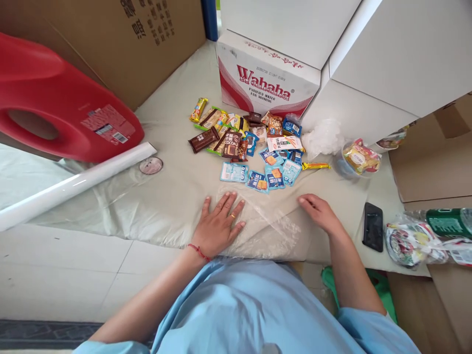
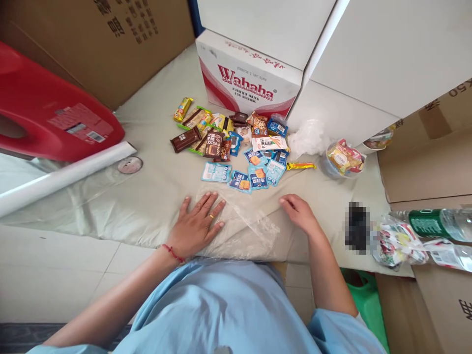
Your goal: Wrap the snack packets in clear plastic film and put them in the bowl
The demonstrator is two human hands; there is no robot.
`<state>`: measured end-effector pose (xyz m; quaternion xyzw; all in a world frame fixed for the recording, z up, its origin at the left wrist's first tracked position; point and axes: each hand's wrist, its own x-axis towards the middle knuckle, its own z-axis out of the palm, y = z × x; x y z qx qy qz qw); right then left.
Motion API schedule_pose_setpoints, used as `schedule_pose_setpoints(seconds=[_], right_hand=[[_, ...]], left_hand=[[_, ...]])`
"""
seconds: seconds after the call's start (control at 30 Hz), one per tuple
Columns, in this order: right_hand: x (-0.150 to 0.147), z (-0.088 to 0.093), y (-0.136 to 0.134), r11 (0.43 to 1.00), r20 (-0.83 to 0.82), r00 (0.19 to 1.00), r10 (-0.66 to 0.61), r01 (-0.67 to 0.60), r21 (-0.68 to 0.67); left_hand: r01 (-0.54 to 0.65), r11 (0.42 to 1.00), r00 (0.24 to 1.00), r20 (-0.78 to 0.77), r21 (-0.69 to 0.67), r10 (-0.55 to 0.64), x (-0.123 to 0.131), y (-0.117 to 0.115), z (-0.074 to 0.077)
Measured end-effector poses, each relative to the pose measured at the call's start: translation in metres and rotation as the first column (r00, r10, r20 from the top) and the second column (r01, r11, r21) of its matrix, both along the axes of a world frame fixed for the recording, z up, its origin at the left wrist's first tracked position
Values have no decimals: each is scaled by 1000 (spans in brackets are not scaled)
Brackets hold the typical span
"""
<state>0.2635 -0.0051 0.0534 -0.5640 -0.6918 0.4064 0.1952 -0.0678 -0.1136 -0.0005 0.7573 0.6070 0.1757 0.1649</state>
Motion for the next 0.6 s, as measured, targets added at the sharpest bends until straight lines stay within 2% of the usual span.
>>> schedule_pose_setpoints(seconds=[0.07,0.13,0.2,0.3,0.37,0.47,0.53,0.6], right_hand=[[-23,-14,7,992,71,989,127,-127,0],[-42,-20,12,965,96,960,263,-260,-39],[-52,-17,21,940,87,936,341,-341,-25],[-49,0,48,912,118,913,391,-401,84],[-44,12,73,884,256,894,368,-422,200],[-43,27,105,817,485,851,200,-418,397],[-48,35,113,774,515,853,86,-383,505],[-57,40,105,738,450,892,49,-336,585]], left_hand=[[11,1000,1000,-19,4,-10,1,0,0],[11,1000,999,-35,7,-11,1,1,0],[6,1000,999,-53,11,-5,1,1,0],[10,1000,997,-79,16,-8,0,0,0],[18,1000,994,-107,18,-16,1,0,0],[6,1000,986,-169,22,-3,1,1,-1],[-17,999,982,-189,31,23,-1,2,0],[-42,998,982,-185,43,49,-6,4,1]])
